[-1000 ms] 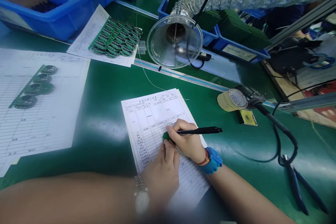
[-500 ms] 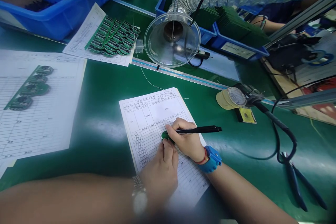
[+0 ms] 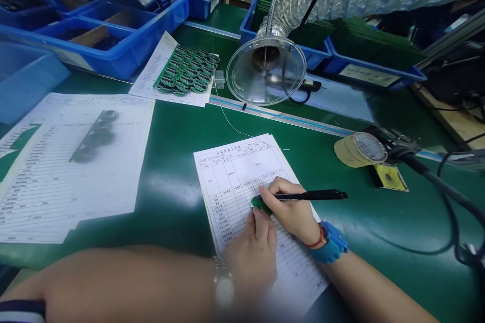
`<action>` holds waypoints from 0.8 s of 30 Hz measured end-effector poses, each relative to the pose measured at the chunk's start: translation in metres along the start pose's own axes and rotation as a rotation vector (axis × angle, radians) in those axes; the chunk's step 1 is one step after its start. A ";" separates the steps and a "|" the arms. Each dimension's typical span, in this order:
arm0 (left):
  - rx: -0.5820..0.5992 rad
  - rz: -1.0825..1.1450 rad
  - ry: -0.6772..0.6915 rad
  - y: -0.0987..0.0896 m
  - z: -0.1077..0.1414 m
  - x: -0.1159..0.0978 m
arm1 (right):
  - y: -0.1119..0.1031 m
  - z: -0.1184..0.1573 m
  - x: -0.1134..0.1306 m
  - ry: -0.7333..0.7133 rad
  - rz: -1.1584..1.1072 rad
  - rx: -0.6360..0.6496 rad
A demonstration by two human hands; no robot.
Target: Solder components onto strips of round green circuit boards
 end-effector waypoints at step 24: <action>0.205 -0.009 0.105 -0.006 -0.003 0.000 | 0.002 0.000 0.003 0.005 -0.037 0.025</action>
Point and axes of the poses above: each hand's wrist, its own z-axis away from the middle knuckle, its own y-axis out of the palm, x = y × z, the point moved 3 cm from there along -z, towards the middle knuckle, and after that the axes turned 3 degrees about y, right-handed, at the moved point
